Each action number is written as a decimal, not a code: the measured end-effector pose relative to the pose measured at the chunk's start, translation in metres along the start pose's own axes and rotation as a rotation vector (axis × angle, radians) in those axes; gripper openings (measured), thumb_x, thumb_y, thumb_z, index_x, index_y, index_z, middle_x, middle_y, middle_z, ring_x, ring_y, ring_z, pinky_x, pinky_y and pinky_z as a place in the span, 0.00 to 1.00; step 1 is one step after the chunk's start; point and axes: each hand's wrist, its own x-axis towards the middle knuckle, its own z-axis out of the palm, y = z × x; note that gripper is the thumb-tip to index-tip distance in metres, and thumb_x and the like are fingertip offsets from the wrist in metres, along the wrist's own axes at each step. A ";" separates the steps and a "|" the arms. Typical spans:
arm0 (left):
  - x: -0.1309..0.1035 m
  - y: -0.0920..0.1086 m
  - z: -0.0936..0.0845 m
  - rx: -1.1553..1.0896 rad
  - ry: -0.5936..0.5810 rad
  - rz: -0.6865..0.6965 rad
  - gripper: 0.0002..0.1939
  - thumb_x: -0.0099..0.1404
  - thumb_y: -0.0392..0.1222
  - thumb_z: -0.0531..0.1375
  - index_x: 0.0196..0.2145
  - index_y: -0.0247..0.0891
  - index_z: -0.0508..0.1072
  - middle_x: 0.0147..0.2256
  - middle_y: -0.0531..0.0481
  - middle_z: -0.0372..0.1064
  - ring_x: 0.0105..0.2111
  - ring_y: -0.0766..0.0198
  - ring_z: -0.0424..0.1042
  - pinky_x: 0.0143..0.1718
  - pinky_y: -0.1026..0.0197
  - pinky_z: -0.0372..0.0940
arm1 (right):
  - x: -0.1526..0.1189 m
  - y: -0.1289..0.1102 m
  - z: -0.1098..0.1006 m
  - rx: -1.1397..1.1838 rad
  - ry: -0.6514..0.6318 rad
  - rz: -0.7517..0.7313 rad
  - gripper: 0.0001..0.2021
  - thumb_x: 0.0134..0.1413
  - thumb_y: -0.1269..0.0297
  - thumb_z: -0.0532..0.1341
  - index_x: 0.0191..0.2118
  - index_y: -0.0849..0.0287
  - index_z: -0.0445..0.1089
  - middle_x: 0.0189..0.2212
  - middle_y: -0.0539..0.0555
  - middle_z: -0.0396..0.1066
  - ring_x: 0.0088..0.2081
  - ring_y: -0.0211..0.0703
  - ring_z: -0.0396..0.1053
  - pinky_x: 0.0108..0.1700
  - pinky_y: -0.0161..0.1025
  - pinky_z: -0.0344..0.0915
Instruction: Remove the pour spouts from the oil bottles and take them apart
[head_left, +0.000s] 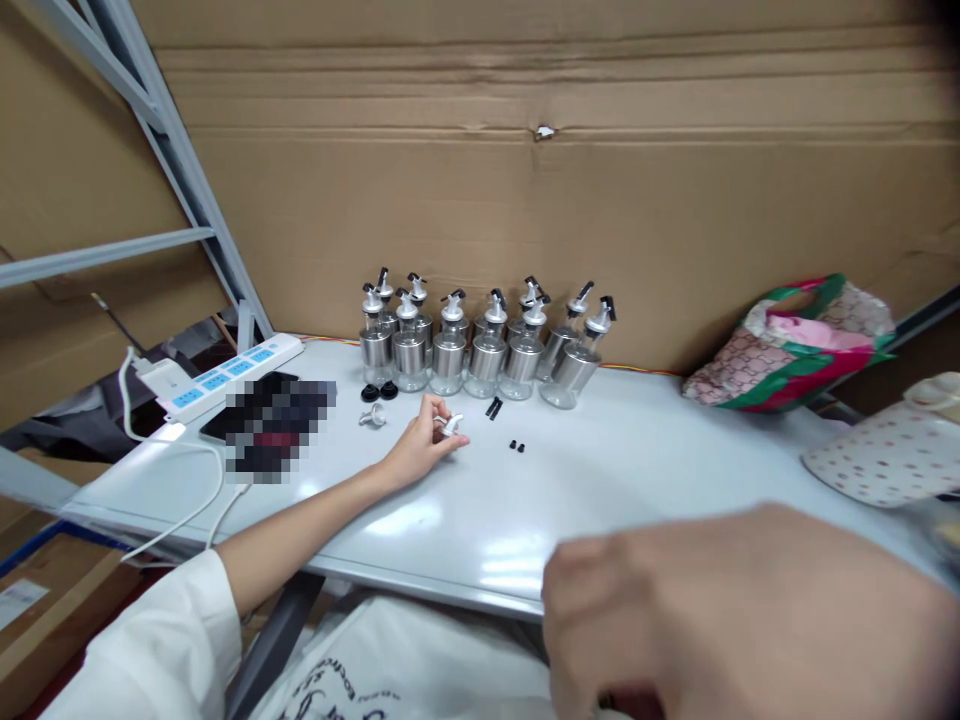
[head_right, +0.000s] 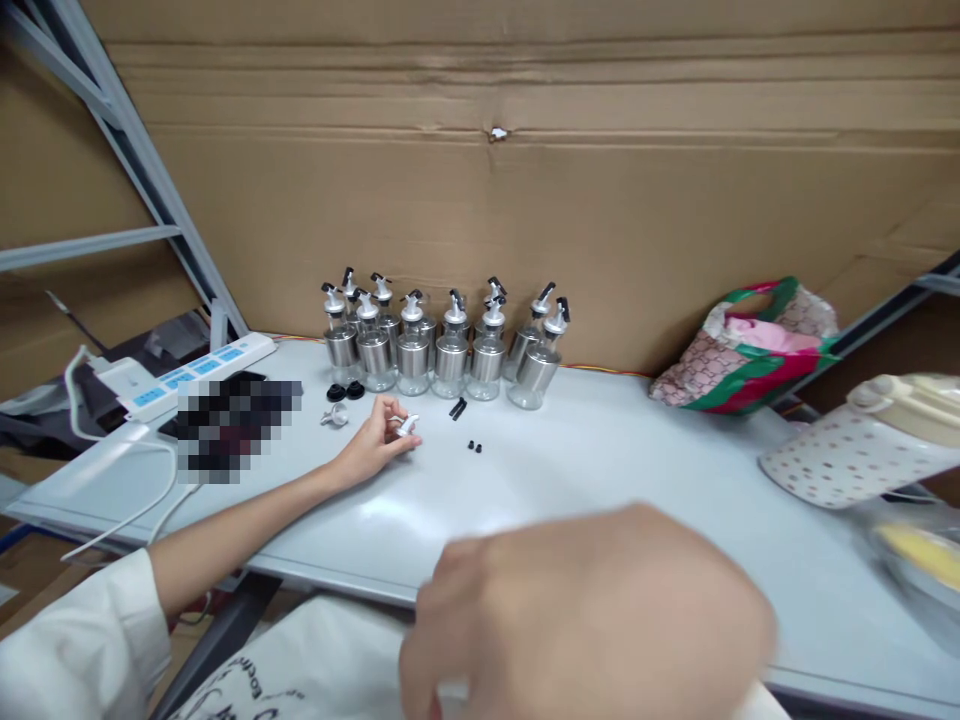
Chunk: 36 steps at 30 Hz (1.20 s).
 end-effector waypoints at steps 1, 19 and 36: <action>-0.001 0.000 0.001 0.000 -0.006 -0.003 0.19 0.58 0.45 0.61 0.38 0.42 0.52 0.32 0.57 0.60 0.25 0.72 0.62 0.28 0.67 0.60 | 0.017 0.004 -0.025 0.065 -0.132 -0.050 0.09 0.55 0.51 0.55 0.35 0.33 0.73 0.27 0.45 0.73 0.33 0.38 0.73 0.35 0.34 0.70; 0.002 0.000 0.000 -0.079 -0.014 -0.106 0.22 0.53 0.43 0.65 0.44 0.38 0.62 0.37 0.52 0.64 0.32 0.68 0.69 0.33 0.65 0.62 | 0.123 0.138 -0.043 -0.287 -0.406 0.642 0.10 0.40 0.71 0.64 0.33 0.64 0.77 0.30 0.56 0.76 0.31 0.42 0.70 0.28 0.33 0.59; 0.000 0.007 0.003 -0.275 -0.077 -0.116 0.23 0.52 0.45 0.66 0.43 0.37 0.63 0.31 0.53 0.69 0.30 0.68 0.68 0.34 0.64 0.59 | 0.123 0.148 -0.043 -0.194 -0.241 0.528 0.12 0.52 0.78 0.52 0.32 0.64 0.74 0.26 0.56 0.71 0.26 0.39 0.63 0.29 0.34 0.56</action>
